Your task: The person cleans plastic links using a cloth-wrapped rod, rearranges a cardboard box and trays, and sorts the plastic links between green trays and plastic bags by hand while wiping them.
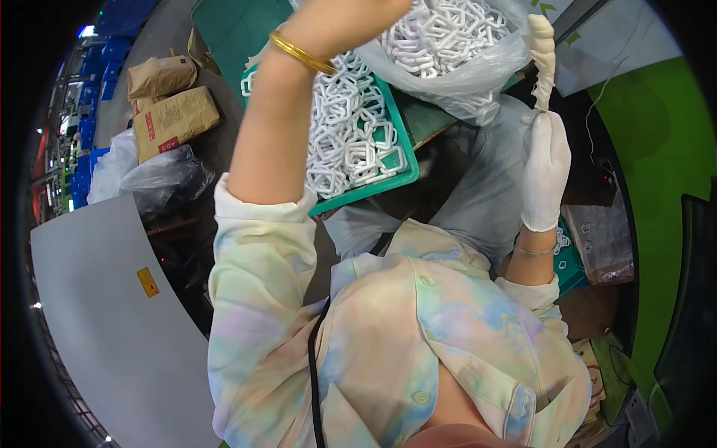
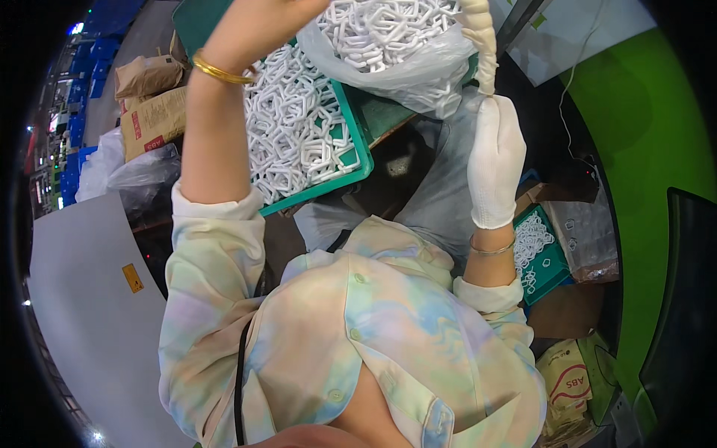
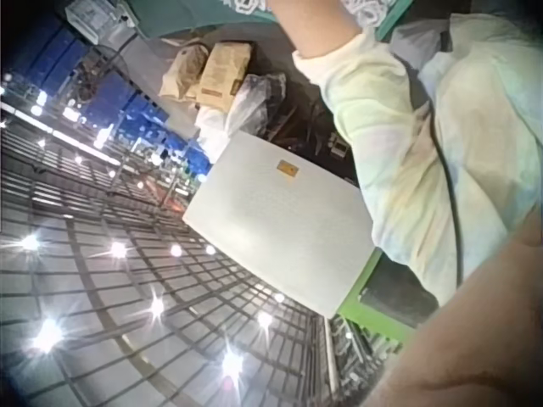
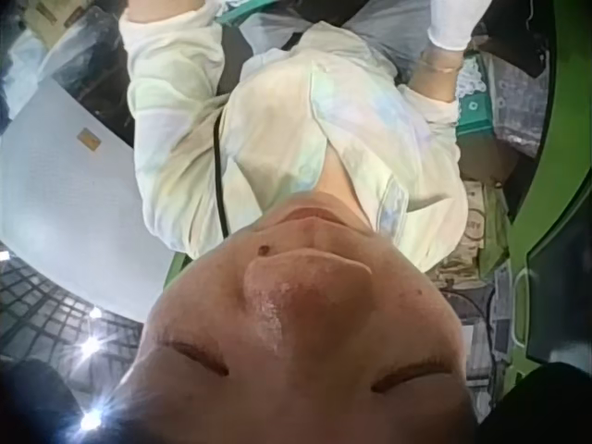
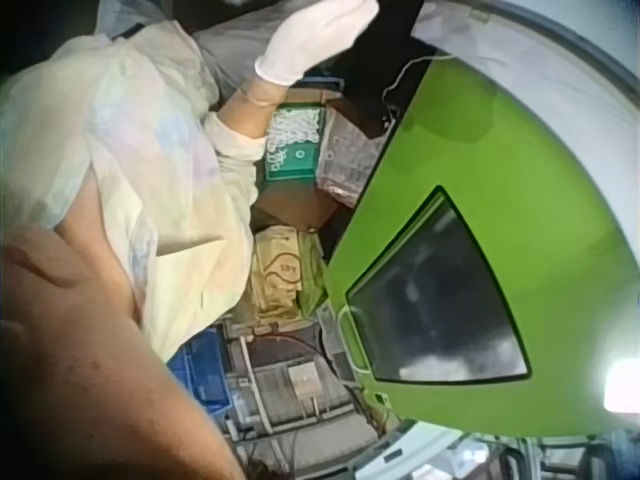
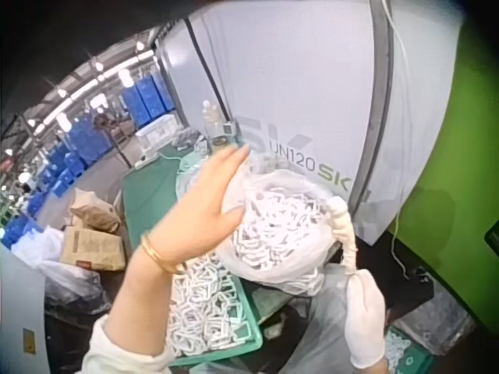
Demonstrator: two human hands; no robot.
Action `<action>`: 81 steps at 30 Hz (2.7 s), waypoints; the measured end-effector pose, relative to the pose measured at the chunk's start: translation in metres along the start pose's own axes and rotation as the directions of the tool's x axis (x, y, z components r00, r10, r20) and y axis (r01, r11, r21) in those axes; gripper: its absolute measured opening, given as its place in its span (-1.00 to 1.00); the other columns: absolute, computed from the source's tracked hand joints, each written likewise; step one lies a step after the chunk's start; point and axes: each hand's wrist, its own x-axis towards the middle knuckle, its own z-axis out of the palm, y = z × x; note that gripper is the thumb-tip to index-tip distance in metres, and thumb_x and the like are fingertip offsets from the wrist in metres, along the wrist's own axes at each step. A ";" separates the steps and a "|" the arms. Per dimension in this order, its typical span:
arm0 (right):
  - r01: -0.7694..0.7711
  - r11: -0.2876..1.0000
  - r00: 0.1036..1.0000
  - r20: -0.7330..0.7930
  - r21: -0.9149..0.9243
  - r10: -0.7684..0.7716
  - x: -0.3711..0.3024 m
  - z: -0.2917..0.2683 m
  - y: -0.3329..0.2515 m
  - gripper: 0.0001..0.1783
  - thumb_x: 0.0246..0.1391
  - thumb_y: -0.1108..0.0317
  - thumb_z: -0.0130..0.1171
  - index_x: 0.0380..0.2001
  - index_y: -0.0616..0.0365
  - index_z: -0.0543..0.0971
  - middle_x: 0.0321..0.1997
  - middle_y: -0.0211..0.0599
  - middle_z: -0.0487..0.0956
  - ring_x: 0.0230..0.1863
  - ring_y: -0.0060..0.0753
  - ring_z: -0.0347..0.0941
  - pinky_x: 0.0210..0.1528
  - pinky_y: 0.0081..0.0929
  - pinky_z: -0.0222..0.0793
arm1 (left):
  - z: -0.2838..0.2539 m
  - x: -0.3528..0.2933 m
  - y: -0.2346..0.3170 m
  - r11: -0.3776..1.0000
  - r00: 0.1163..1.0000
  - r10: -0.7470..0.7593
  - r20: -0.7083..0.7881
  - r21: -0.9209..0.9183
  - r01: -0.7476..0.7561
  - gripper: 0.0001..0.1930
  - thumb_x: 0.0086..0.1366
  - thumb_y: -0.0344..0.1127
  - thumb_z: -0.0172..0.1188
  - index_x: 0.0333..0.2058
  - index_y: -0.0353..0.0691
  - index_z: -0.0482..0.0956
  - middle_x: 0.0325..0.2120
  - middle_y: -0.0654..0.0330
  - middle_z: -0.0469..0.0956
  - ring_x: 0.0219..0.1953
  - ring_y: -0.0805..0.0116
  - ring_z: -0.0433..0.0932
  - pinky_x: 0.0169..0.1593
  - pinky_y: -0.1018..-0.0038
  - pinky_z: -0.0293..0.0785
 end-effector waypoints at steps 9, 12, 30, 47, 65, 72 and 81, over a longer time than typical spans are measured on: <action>0.009 0.998 1.000 0.026 -0.055 -0.008 -0.002 -0.001 0.013 -0.68 0.44 0.22 -0.12 -0.30 0.17 0.51 -0.55 -0.66 0.17 -0.54 -0.80 -0.01 -0.50 -0.68 -0.09 | 0.006 -0.117 -0.022 0.956 0.665 -0.217 0.714 0.016 0.294 -0.59 0.12 -0.21 0.39 -0.07 -0.25 0.62 -0.21 0.08 0.64 -0.13 0.09 0.58 -0.01 0.28 0.48; 0.064 0.997 0.996 0.065 -0.047 -0.061 -0.001 0.006 0.017 -0.68 0.43 0.22 -0.12 -0.32 0.17 0.50 -0.53 -0.64 0.19 -0.51 -0.77 0.00 -0.47 -0.67 -0.06 | 0.036 -0.169 -0.006 0.986 0.607 -0.165 0.777 0.109 0.129 -0.50 -0.02 -0.12 0.46 -0.12 -0.23 0.60 -0.17 0.13 0.55 -0.02 0.12 0.48 0.08 0.25 0.38; 0.036 0.994 0.994 0.105 -0.107 -0.024 -0.013 0.019 0.003 -0.68 0.43 0.21 -0.12 -0.29 0.19 0.49 -0.49 -0.60 0.24 -0.46 -0.74 0.04 -0.42 -0.66 0.01 | 0.058 -0.193 -0.005 0.837 0.845 -0.478 0.241 -0.167 0.521 -0.83 0.15 -0.49 0.17 -0.24 -0.30 0.56 -0.32 0.04 0.61 -0.30 0.12 0.62 -0.24 0.25 0.53; 0.075 0.997 0.893 0.442 0.028 -0.079 -0.056 0.067 -0.008 -0.78 0.37 0.33 -0.07 -0.24 0.21 0.52 -0.54 -0.37 0.33 -0.49 -0.63 0.19 -0.40 -0.56 0.18 | 0.076 -0.139 0.047 0.837 0.842 -0.513 -0.170 -0.318 0.446 -0.71 0.18 -0.67 -0.08 -0.10 -0.39 0.39 -0.19 -0.13 0.39 -0.09 -0.20 0.40 -0.02 0.16 0.38; 0.002 0.999 0.870 0.493 0.036 -0.020 -0.026 0.051 -0.031 -0.79 0.19 0.33 0.20 -0.19 0.21 0.48 -0.47 -0.45 0.34 -0.42 -0.65 0.19 -0.38 -0.58 0.21 | 0.084 -0.126 0.086 0.115 0.641 -0.705 0.304 -0.842 0.526 -0.70 0.30 -0.55 0.09 0.00 -0.34 0.40 -0.14 0.09 0.54 -0.16 0.17 0.58 -0.03 0.28 0.51; -0.022 0.984 0.870 0.488 0.177 -0.068 -0.033 0.055 -0.023 -0.81 0.30 0.32 0.06 -0.26 0.25 0.44 -0.47 -0.29 0.43 -0.42 -0.59 0.27 -0.32 -0.49 0.29 | 0.077 -0.130 0.069 0.734 0.826 -0.543 0.151 -0.391 0.555 -0.73 0.27 -0.48 0.11 -0.07 -0.40 0.41 -0.31 -0.05 0.52 -0.27 -0.05 0.54 -0.22 0.18 0.48; 0.154 0.970 0.800 0.599 -0.188 -0.011 -0.052 0.037 0.002 -0.80 0.36 0.35 -0.08 -0.21 0.26 0.46 -0.40 -0.13 0.51 -0.34 -0.48 0.48 -0.25 -0.45 0.37 | 0.088 -0.125 0.044 -0.767 0.624 -0.450 0.639 -0.635 0.097 -0.82 0.44 -0.29 0.00 -0.08 -0.17 0.49 -0.35 0.24 0.52 -0.32 0.37 0.49 -0.19 0.40 0.50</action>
